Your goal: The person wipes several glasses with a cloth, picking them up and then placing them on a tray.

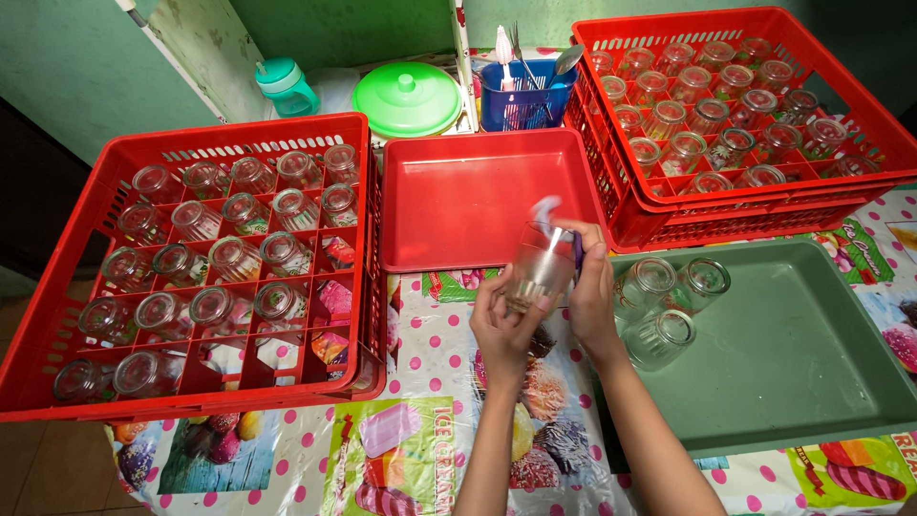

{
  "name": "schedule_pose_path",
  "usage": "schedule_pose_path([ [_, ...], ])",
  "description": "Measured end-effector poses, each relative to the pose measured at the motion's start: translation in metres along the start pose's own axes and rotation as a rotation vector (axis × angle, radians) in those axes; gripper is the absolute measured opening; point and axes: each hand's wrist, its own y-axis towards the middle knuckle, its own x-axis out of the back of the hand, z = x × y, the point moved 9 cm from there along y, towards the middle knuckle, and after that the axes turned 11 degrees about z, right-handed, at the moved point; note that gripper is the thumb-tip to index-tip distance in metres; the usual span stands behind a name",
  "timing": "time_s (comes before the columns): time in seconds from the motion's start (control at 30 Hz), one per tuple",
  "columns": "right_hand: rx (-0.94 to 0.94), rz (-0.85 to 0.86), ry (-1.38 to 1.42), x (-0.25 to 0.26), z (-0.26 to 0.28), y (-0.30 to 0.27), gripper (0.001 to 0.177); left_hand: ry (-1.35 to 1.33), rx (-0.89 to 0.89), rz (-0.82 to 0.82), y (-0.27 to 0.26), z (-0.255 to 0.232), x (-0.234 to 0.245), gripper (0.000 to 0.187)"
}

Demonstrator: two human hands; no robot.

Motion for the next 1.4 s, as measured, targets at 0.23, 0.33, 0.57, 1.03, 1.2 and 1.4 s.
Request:
schedule_pose_path([
  [0.23, -0.061, 0.112, 0.152, -0.002, -0.029, -0.018, 0.074, -0.081, -0.064, -0.093, 0.028, -0.012, 0.030, 0.061],
  [0.33, -0.011, 0.390, 0.145, -0.037, -0.018, -0.028, 0.074, -0.170, -0.010, -0.160, 0.039, -0.004, 0.037, 0.052],
  [0.57, 0.055, 0.547, -0.646, -0.081, -0.028, -0.035, 0.086, -0.151, 0.211, -0.032, 0.045, 0.023, 0.015, 0.051],
  [1.03, -0.315, 0.249, 1.374, -0.070, -0.035, -0.034, 0.126, -0.526, 0.225, 0.201, 0.038, 0.033, -0.006, 0.064],
  [1.2, -0.259, 0.259, 1.347, -0.065, -0.041, -0.038, 0.120, -0.433, 0.174, 0.216, 0.045, 0.026, -0.004, 0.064],
  [1.4, -0.366, 0.322, 0.488, -0.061, -0.068, -0.037, 0.102, -0.276, 0.217, 0.242, 0.048, 0.004, -0.007, 0.059],
])
